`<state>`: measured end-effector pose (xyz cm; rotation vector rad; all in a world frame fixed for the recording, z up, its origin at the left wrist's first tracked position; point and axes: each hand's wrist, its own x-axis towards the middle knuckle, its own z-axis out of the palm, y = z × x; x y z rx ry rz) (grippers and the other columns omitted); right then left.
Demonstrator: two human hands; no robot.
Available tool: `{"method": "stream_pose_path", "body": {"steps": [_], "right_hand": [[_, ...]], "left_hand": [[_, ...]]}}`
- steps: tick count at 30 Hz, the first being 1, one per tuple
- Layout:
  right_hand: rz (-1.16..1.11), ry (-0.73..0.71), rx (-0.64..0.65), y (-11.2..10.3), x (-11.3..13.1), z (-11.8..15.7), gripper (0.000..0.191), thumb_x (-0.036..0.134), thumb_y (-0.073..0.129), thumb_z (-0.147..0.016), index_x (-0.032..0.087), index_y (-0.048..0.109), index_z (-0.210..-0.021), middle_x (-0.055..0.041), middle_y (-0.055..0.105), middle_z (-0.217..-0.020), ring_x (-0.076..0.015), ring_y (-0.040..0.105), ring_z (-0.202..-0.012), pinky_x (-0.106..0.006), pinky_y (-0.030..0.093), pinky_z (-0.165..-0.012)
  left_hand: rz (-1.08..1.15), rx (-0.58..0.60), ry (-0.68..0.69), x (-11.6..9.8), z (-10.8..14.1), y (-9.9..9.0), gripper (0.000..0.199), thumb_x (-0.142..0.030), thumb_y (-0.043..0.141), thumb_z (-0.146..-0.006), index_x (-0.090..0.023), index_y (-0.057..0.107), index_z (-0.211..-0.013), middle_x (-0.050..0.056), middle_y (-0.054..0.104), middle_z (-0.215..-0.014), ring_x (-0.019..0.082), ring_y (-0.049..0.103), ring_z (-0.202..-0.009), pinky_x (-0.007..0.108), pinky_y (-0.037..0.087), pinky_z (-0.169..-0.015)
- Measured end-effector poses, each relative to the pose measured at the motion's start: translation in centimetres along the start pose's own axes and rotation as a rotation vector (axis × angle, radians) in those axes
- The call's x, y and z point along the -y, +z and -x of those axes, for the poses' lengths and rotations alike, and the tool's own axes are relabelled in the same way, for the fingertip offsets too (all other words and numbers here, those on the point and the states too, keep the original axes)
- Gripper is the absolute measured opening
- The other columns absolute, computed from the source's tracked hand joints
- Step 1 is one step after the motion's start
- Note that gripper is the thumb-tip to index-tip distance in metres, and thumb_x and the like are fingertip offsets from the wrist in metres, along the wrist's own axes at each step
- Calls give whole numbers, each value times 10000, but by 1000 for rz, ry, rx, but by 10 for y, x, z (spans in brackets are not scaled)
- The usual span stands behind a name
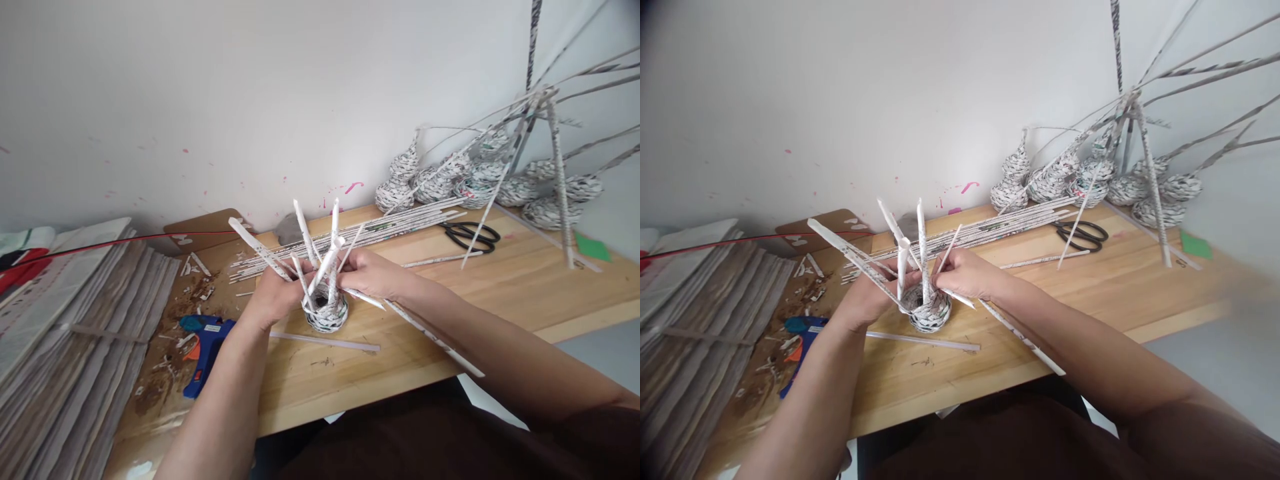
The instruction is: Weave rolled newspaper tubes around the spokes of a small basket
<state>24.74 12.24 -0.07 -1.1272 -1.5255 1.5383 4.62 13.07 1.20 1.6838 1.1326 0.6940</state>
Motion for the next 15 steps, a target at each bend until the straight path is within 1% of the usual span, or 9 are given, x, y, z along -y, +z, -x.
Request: {"method": "stream_pose_path", "body": {"steps": [2,4,7,9,11,13,15], "right_hand": [[-9,18,3,0,-1,-1,101,133,702,-675,169,608,-666,20,634,-628,-132,595,-640,-250,463,-622],[-58,44,29,-1,-2,-1,109,148,706,-687,172,599,-682,30,634,-621,-119,584,-599,-236,447,-574],[-134,55,50,-1,-3,-1,154,149,741,-687,177,589,-683,38,654,-634,-115,604,-599,-231,467,-577],[-131,40,26,0,-3,0,186,122,773,-666,176,595,-660,35,667,-636,-115,615,-605,-234,488,-596],[-119,30,21,2,-3,0,186,104,794,-660,173,621,-660,28,677,-643,-112,619,-606,-233,497,-600],[-110,18,33,3,-2,0,175,104,805,-667,172,645,-675,25,679,-648,-111,621,-614,-231,500,-607],[-63,4,33,2,2,1,153,113,799,-691,173,658,-690,25,676,-649,-107,614,-617,-222,488,-600]], "left_hand": [[-48,-67,5,2,-2,6,234,-402,708,-757,-173,689,-710,14,666,-642,182,598,-626,267,455,-585],[-77,-101,19,5,-5,12,248,-413,677,-778,-178,655,-701,5,642,-637,169,569,-620,255,430,-567],[-14,-69,13,6,-5,15,254,-426,685,-771,-174,667,-751,5,649,-670,167,576,-644,253,439,-580],[52,-21,-21,3,-4,15,268,-432,717,-745,-167,682,-758,4,651,-661,157,569,-615,252,440,-566],[90,-7,-46,-2,-2,14,276,-428,759,-708,-162,693,-747,0,652,-642,145,557,-577,246,431,-540],[80,-45,-38,-4,0,13,276,-416,789,-680,-160,697,-730,-7,645,-626,135,546,-557,238,416,-520],[56,-114,-15,-3,0,13,270,-401,800,-673,-158,697,-729,-14,639,-620,130,542,-556,233,411,-518]]}}
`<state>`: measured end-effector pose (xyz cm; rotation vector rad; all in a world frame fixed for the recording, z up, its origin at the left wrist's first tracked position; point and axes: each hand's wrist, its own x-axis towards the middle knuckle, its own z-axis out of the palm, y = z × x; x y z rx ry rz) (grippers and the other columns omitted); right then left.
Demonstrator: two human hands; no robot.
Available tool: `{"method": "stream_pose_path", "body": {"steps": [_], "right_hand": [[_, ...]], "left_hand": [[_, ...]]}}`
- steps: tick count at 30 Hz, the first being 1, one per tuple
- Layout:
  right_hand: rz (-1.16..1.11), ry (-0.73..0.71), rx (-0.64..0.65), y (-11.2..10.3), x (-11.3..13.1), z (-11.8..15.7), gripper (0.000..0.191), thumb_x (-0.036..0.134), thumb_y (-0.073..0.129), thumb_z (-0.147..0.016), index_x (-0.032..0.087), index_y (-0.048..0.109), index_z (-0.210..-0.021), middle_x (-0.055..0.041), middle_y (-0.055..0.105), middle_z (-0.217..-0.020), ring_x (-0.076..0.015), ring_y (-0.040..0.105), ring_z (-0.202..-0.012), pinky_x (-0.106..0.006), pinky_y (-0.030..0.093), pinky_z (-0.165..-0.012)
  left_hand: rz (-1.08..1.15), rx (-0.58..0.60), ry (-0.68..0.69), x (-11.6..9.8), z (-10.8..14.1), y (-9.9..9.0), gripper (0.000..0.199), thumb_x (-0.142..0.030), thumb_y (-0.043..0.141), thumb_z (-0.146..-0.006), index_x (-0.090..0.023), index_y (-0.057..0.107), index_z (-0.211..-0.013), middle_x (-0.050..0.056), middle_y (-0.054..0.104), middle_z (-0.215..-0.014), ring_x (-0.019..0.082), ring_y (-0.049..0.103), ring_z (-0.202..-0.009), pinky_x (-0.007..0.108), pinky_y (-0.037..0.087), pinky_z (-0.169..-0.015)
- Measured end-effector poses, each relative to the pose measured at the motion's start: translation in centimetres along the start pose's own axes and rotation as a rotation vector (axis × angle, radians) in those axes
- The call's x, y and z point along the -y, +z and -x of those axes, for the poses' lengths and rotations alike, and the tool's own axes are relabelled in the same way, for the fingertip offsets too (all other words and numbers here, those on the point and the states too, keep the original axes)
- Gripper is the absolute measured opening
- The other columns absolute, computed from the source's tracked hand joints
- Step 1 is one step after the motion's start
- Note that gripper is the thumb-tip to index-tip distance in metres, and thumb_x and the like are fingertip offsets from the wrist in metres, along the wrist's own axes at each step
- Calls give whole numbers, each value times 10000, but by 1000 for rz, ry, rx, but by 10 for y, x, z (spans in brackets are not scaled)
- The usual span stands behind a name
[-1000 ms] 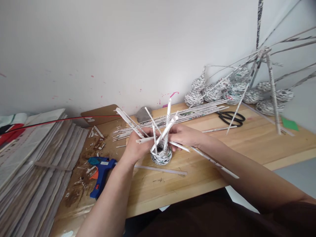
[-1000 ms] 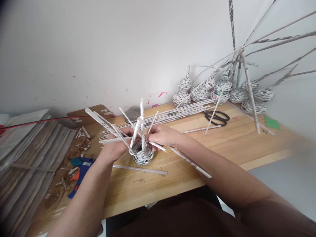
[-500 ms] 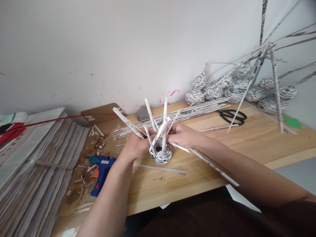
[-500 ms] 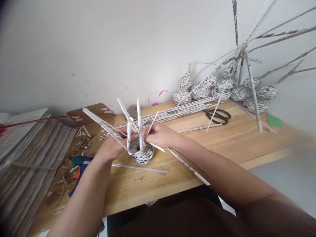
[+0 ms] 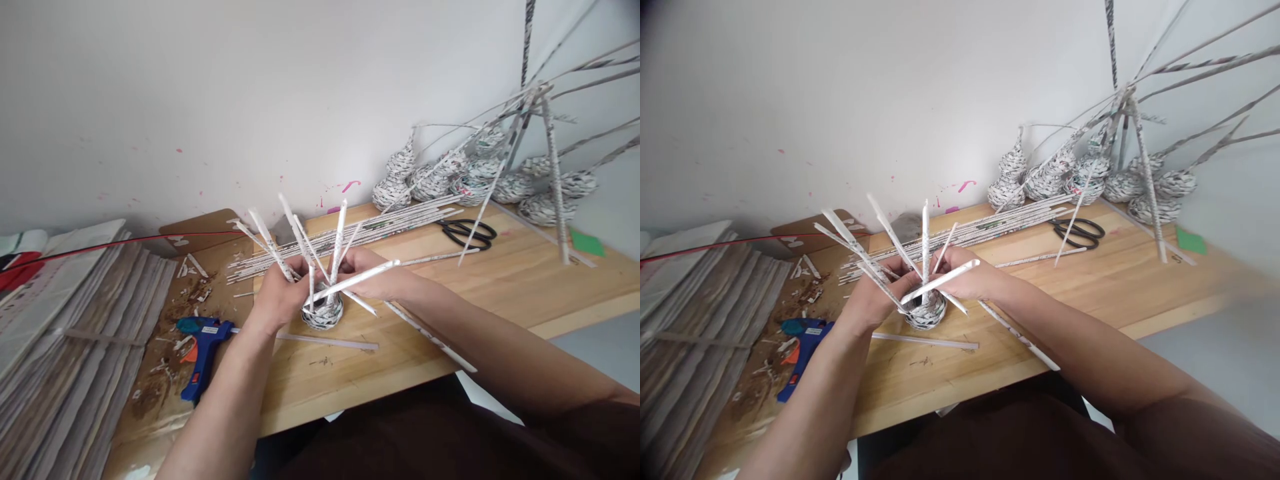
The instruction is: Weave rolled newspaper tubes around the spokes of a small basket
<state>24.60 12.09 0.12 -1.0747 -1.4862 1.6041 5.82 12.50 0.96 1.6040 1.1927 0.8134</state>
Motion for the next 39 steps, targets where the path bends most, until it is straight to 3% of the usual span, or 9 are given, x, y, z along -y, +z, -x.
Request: {"method": "stream_pose_path", "body": {"steps": [3,6,10,13,17,20,26,33,39], "right_hand": [[178,27,-38,-5,8,4,96,133,743,-755,175,671,-706,38,618,-573,-92,545,-527,-202,412,-492],[199,68,10,-11,13,7,106,229,711,-821,161,690,-743,38,576,-536,-87,493,-463,-204,369,-429],[122,21,114,-16,10,6,233,371,750,-822,143,711,-794,23,611,-592,-85,517,-503,-205,388,-466],[129,-66,58,-18,4,2,283,410,779,-781,139,702,-810,-19,691,-707,-119,602,-619,-225,444,-546],[196,-154,-101,-17,0,0,273,379,799,-721,150,665,-784,-22,690,-733,-132,604,-652,-243,449,-583],[219,-204,-139,-12,3,1,223,335,776,-721,168,630,-725,-3,656,-684,-123,577,-611,-240,425,-560],[312,-306,-241,2,6,9,55,184,675,-755,183,626,-730,12,644,-646,-127,580,-600,-239,441,-567],[346,-376,-231,4,1,10,37,168,637,-796,186,667,-784,-1,688,-709,-132,623,-630,-253,475,-608],[277,-297,-215,2,-3,6,62,208,669,-795,200,655,-855,26,659,-699,-117,609,-603,-232,468,-573]], "left_hand": [[-9,-86,16,5,-2,0,261,-395,785,-701,-157,699,-763,-8,663,-640,141,571,-579,240,435,-539],[-28,-74,29,10,-4,-1,249,-396,757,-736,-158,684,-734,5,670,-637,149,586,-581,247,441,-541],[-48,-36,29,11,-5,-3,232,-377,750,-750,-158,695,-699,9,663,-619,146,583,-566,246,432,-530],[-31,-4,21,12,-5,-4,187,-345,750,-754,-159,731,-743,13,687,-644,141,583,-567,243,433,-531],[-3,42,22,16,-5,-4,176,-336,744,-767,-164,763,-798,18,709,-678,147,594,-595,242,444,-545],[46,94,14,15,-3,-3,199,-325,738,-772,-162,783,-876,34,751,-763,166,632,-648,257,481,-591],[-11,81,50,5,1,2,211,-302,748,-758,-144,795,-889,48,758,-765,208,670,-717,282,501,-636],[-16,80,89,7,0,3,204,-305,737,-780,-151,802,-898,47,765,-771,219,688,-730,300,523,-663],[-6,59,19,-2,3,5,232,-314,795,-702,-151,796,-867,28,751,-712,191,660,-647,277,507,-614]]}}
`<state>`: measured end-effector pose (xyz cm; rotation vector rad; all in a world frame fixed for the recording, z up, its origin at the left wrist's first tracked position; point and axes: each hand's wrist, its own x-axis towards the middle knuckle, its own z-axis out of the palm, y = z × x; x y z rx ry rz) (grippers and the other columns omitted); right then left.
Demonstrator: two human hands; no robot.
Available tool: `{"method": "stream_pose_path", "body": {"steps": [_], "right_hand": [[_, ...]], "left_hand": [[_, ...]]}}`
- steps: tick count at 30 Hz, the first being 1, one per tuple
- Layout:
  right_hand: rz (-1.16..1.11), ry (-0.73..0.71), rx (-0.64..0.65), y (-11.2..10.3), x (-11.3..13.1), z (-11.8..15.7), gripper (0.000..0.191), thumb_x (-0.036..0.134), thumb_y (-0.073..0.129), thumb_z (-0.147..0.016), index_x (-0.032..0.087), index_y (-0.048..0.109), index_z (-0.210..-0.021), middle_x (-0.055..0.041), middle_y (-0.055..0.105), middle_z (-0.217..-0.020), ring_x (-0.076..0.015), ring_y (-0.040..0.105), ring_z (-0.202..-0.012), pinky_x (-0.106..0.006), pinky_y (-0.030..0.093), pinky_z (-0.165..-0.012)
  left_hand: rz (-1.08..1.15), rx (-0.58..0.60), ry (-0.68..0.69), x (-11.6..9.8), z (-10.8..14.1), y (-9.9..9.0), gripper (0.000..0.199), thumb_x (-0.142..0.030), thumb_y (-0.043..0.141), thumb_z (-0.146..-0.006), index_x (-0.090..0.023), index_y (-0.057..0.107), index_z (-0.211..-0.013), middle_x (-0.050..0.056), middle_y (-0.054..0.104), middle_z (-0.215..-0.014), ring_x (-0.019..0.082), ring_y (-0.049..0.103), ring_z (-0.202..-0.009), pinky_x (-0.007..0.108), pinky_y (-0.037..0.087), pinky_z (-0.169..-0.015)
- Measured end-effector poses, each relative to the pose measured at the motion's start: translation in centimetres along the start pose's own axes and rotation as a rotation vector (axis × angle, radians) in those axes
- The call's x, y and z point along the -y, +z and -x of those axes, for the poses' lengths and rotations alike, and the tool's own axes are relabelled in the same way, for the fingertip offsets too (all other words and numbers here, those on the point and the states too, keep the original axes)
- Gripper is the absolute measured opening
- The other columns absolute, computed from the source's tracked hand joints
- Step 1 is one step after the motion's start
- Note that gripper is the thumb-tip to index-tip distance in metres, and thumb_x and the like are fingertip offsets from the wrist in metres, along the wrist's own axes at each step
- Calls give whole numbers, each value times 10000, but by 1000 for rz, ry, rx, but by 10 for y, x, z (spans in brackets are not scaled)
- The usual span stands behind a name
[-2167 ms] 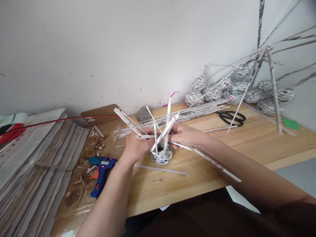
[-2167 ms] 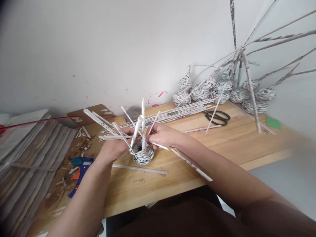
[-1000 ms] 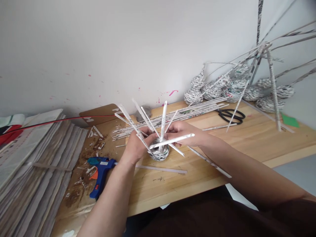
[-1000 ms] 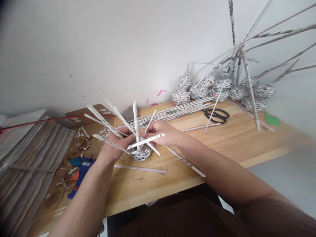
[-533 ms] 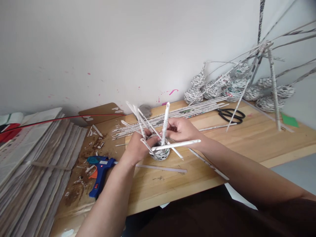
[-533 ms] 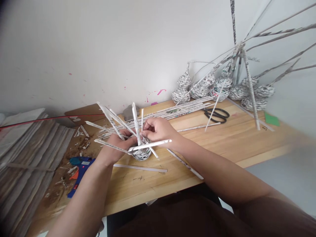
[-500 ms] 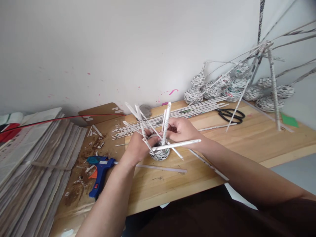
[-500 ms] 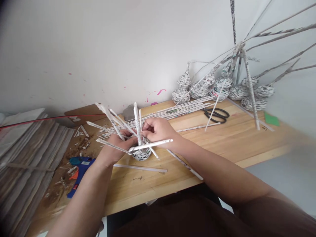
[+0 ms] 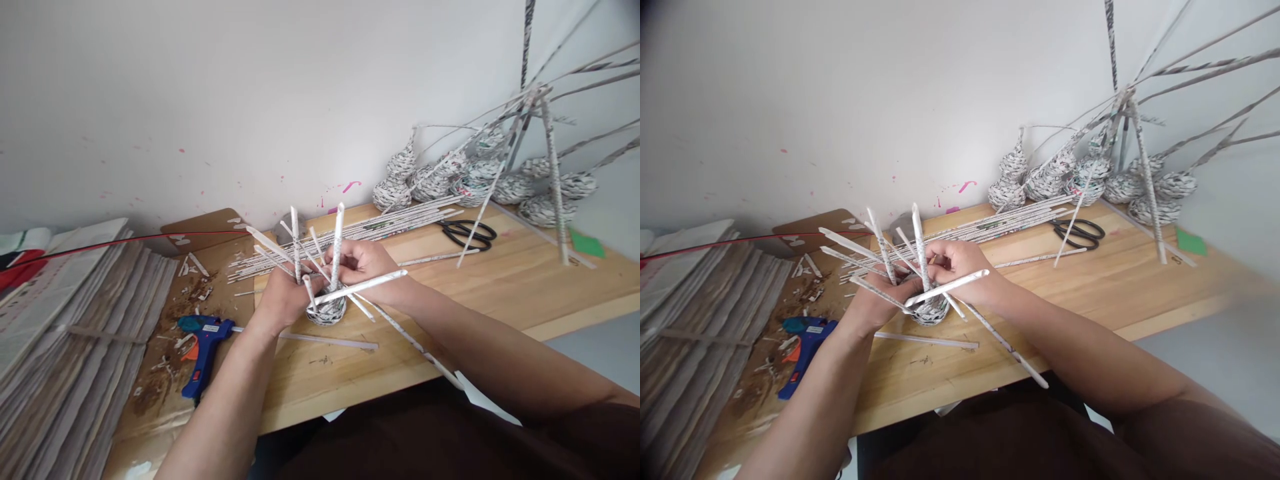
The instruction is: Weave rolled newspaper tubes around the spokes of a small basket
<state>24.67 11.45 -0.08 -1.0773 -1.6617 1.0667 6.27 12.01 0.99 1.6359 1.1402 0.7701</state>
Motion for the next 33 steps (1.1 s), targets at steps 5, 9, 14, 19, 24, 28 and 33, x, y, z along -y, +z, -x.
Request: {"method": "stream_pose_path", "body": {"steps": [5,9,14,19,24,28,33], "right_hand": [[90,195,36,-5,0,-4,142,271,748,-767,180,645,-804,-4,673,-687,-133,607,-593,-223,437,-505],[165,248,95,-8,6,-4,117,202,703,-796,164,640,-704,-24,685,-688,-125,597,-598,-223,437,-522],[77,326,165,-7,16,-1,85,154,639,-824,177,632,-742,21,618,-582,-100,538,-492,-217,409,-482],[278,113,74,-8,17,1,112,73,634,-780,173,672,-747,1,669,-678,-119,582,-607,-240,440,-584],[354,101,9,-10,17,0,135,45,628,-742,170,667,-777,2,670,-677,-133,588,-614,-251,430,-593],[353,97,7,-11,17,-1,120,62,627,-732,178,656,-747,5,659,-665,-132,580,-613,-249,416,-588],[363,82,17,-12,15,-3,99,88,639,-720,186,640,-709,18,620,-629,-128,549,-591,-251,390,-570]], "left_hand": [[-47,-66,10,-8,1,0,215,-320,795,-680,-145,786,-806,13,722,-652,174,635,-622,256,490,-593],[-50,-98,-18,-11,1,0,192,-278,786,-672,-146,784,-812,1,718,-635,153,609,-570,241,470,-561],[-20,-98,8,-7,0,1,181,-280,775,-701,-146,786,-822,11,720,-657,172,638,-613,252,482,-585],[145,78,47,0,0,-10,361,-316,772,-766,-146,752,-1084,64,784,-886,219,711,-791,308,541,-728],[275,273,25,-7,5,-33,676,-315,796,-780,-175,570,-1402,137,749,-1195,280,714,-1036,402,551,-917],[152,362,43,-13,9,-49,711,-250,797,-768,-211,551,-1434,128,709,-1293,297,671,-1166,411,530,-992],[59,345,32,-10,7,-57,621,-260,752,-803,-223,596,-1403,115,738,-1227,281,691,-1110,402,553,-968]]}}
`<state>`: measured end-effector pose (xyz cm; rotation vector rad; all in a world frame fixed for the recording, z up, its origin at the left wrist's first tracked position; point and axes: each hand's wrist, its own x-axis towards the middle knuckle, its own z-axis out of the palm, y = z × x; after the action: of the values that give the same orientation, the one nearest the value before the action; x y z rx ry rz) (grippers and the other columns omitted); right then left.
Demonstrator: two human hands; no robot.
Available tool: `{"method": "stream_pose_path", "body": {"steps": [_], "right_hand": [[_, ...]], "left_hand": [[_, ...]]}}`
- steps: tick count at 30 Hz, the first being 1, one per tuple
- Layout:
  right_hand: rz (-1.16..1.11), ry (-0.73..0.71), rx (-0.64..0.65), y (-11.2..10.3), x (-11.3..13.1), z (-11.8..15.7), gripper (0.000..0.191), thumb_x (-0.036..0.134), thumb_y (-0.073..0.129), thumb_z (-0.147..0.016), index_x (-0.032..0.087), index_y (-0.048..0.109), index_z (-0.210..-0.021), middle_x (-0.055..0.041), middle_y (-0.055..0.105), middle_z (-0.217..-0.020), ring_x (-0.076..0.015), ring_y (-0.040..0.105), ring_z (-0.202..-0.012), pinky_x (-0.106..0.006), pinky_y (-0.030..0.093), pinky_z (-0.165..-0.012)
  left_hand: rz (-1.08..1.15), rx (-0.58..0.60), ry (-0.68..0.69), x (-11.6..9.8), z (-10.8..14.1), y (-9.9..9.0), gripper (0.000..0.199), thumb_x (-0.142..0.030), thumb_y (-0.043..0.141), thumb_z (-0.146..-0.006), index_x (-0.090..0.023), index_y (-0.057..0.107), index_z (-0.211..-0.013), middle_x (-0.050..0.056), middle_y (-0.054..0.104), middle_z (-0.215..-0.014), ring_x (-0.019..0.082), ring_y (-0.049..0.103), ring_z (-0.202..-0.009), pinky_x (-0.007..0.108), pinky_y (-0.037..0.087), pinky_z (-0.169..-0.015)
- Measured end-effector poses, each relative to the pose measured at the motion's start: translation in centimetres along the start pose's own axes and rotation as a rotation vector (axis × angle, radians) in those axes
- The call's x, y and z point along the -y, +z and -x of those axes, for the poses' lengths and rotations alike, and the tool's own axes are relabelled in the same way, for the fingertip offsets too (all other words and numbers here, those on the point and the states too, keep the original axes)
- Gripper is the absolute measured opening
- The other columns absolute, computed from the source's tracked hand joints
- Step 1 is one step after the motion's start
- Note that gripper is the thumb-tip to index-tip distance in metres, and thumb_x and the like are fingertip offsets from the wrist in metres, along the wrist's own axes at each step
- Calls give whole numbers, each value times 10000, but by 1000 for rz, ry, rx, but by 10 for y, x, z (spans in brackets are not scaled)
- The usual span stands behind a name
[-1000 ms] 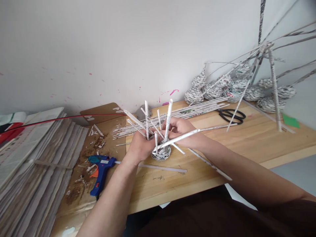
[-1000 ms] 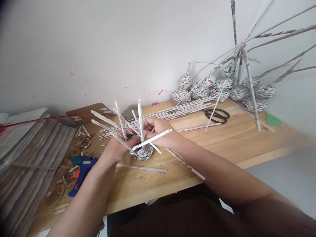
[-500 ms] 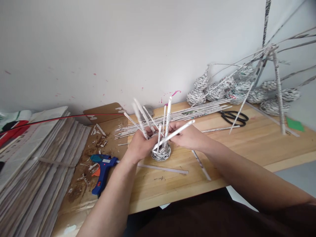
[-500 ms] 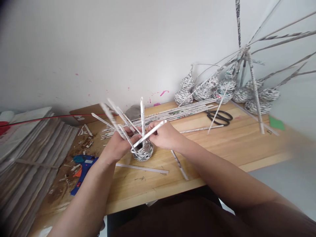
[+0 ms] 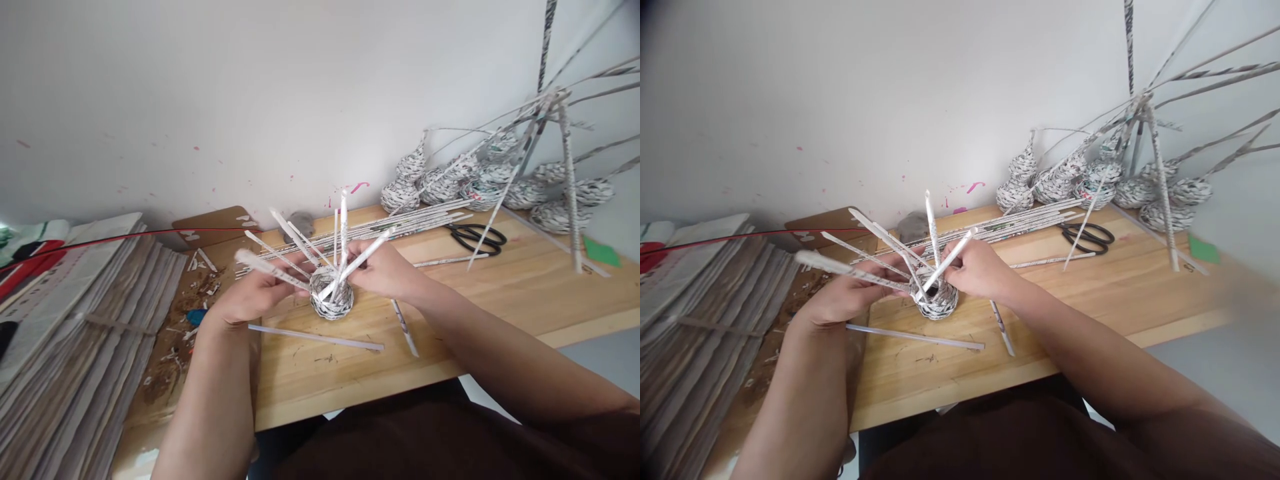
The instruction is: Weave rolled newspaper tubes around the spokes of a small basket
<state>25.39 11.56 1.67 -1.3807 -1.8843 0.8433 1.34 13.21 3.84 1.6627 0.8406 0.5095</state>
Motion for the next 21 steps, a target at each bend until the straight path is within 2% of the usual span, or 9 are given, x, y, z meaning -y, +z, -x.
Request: {"method": "stream_pose_path", "body": {"steps": [2,5,7,10,13,16,18,21], "right_hand": [[10,-2,-3,0,0,0,97,90,646,-719,186,638,-708,21,617,-627,-129,551,-596,-251,390,-574],[-2,-2,8,1,2,1,84,100,652,-734,184,652,-727,15,641,-657,-130,562,-609,-254,401,-584],[-19,-2,32,1,3,2,69,114,666,-742,183,663,-739,4,665,-684,-138,575,-627,-258,412,-589],[-42,15,53,3,5,3,58,135,689,-741,184,663,-725,-8,689,-709,-151,603,-659,-263,434,-602],[-65,24,54,4,6,4,60,152,702,-743,186,663,-713,-19,711,-743,-162,630,-685,-270,453,-616],[-58,7,38,4,8,6,65,156,723,-744,196,676,-724,-22,721,-748,-174,641,-701,-275,462,-623],[-51,5,31,4,8,7,75,154,737,-736,204,682,-732,-21,720,-735,-179,641,-697,-277,463,-619],[-58,-6,22,4,7,7,81,141,721,-736,204,670,-743,-16,715,-733,-175,634,-683,-277,463,-619]], "left_hand": [[28,-36,-20,4,-3,0,603,-274,758,-793,-229,622,-1379,115,744,-1202,276,700,-1065,370,588,-875],[114,-69,-56,9,-7,4,566,-313,780,-774,-200,668,-1317,118,758,-1129,207,718,-837,301,593,-711],[157,-82,-63,10,-9,7,570,-341,816,-739,-169,692,-1268,120,764,-1092,169,698,-727,291,582,-669],[192,-80,-45,10,-10,12,618,-350,883,-656,-155,710,-1216,104,783,-999,199,718,-770,324,588,-733],[129,-66,-30,10,-11,17,559,-338,872,-684,-166,724,-1195,91,793,-961,229,735,-823,355,591,-799],[-10,-131,46,10,-10,20,422,-342,785,-791,-165,738,-1172,113,783,-1071,255,736,-920,374,588,-856],[-61,-176,95,8,-8,20,400,-339,750,-822,-161,736,-1180,131,767,-1146,276,728,-999,387,581,-902],[-5,-113,73,4,-3,16,507,-316,784,-791,-169,699,-1269,146,739,-1235,310,714,-1081,410,581,-938]]}}
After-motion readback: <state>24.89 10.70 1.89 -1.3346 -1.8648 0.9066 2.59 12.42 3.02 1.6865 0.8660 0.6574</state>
